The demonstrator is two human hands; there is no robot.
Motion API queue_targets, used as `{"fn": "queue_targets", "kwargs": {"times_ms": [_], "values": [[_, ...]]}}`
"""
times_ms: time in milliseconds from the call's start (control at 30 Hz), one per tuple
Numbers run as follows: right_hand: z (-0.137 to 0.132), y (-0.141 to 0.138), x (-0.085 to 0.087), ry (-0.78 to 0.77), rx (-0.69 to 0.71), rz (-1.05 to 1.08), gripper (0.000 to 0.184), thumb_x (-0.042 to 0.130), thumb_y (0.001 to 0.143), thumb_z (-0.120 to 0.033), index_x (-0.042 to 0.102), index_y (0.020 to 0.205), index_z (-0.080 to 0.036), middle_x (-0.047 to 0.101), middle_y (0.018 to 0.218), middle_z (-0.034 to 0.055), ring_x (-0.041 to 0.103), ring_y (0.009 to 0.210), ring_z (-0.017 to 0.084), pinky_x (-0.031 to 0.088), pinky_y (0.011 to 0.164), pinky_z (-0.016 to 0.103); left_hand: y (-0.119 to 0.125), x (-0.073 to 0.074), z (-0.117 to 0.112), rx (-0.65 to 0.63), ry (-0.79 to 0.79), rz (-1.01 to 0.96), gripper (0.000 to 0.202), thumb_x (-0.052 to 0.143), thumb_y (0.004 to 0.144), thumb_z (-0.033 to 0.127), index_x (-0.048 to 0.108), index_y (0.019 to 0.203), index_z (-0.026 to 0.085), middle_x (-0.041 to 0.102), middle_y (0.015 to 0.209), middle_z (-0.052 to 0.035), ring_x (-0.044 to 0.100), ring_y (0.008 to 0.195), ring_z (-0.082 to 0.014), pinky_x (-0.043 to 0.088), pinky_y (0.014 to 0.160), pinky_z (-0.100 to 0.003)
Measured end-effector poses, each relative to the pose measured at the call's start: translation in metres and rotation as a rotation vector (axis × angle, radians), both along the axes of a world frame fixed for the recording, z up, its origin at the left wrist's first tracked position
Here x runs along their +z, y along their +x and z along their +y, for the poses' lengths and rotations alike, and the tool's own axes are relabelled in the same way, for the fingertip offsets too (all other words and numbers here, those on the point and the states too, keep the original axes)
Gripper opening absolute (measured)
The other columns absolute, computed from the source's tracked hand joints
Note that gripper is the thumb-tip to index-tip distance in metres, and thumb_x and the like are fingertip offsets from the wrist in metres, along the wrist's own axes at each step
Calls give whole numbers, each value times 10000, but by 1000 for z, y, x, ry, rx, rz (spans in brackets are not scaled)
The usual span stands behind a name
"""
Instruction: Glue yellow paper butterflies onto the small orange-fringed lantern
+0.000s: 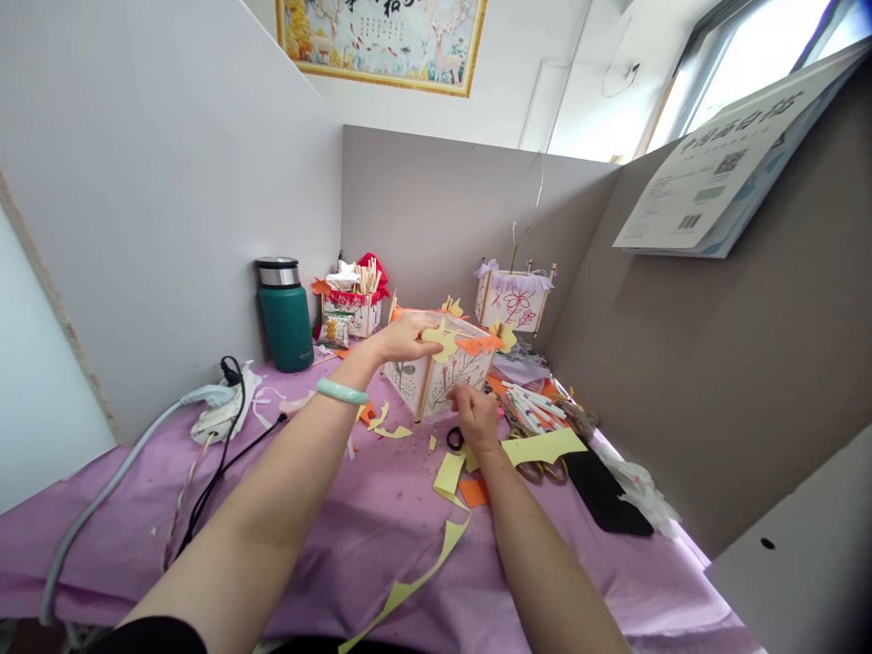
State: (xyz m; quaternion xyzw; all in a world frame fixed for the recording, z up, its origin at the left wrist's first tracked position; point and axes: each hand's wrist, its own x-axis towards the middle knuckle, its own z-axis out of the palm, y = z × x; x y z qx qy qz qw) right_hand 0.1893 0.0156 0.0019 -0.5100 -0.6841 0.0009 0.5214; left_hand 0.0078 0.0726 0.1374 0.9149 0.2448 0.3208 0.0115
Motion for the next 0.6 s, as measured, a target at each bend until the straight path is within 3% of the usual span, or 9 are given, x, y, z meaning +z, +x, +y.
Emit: {"fn": "queue_targets", "kwargs": {"times_ms": [167, 233, 333, 433, 600], "values": [[6, 17, 5, 160, -442, 251, 445, 267, 925, -457, 599, 899, -161, 627, 853, 86, 557, 834, 191, 396, 765, 277, -3, 10, -1, -25, -81, 45, 249, 529, 725, 334, 402, 583, 175, 454, 665, 14, 434, 656, -120, 360, 627, -252], [11, 23, 6, 170, -518, 300, 446, 311, 903, -490, 579, 995, -145, 607, 1011, 127, 534, 959, 215, 386, 827, 298, -4, 13, -2, -25, -132, 58, 251, 532, 718, 330, 395, 575, 177, 442, 658, 14, 423, 635, -114, 349, 604, -250], [20, 29, 2, 37, -386, 319, 509, 358, 875, -525, 538, 1137, -127, 573, 1152, 153, 512, 1066, 237, 379, 867, 315, -6, 18, -4, -19, -189, 74, 240, 542, 706, 323, 401, 576, 178, 444, 670, 10, 407, 604, -103, 330, 571, -249], [29, 33, -6, -117, -191, 353, 526, 425, 844, -532, 504, 1205, -158, 597, 1156, 122, 549, 1029, 226, 399, 838, 305, -9, 22, -3, -18, -218, 91, 226, 547, 706, 329, 425, 591, 177, 459, 686, 7, 414, 594, -100, 327, 561, -251], [36, 40, -17, -78, -242, 390, 419, 416, 840, -473, 572, 1064, -155, 646, 1031, 102, 567, 922, 223, 410, 794, 313, -19, 27, 0, -24, -263, 114, 184, 561, 701, 350, 507, 662, 179, 526, 757, -9, 483, 674, -124, 368, 605, -254]]}}
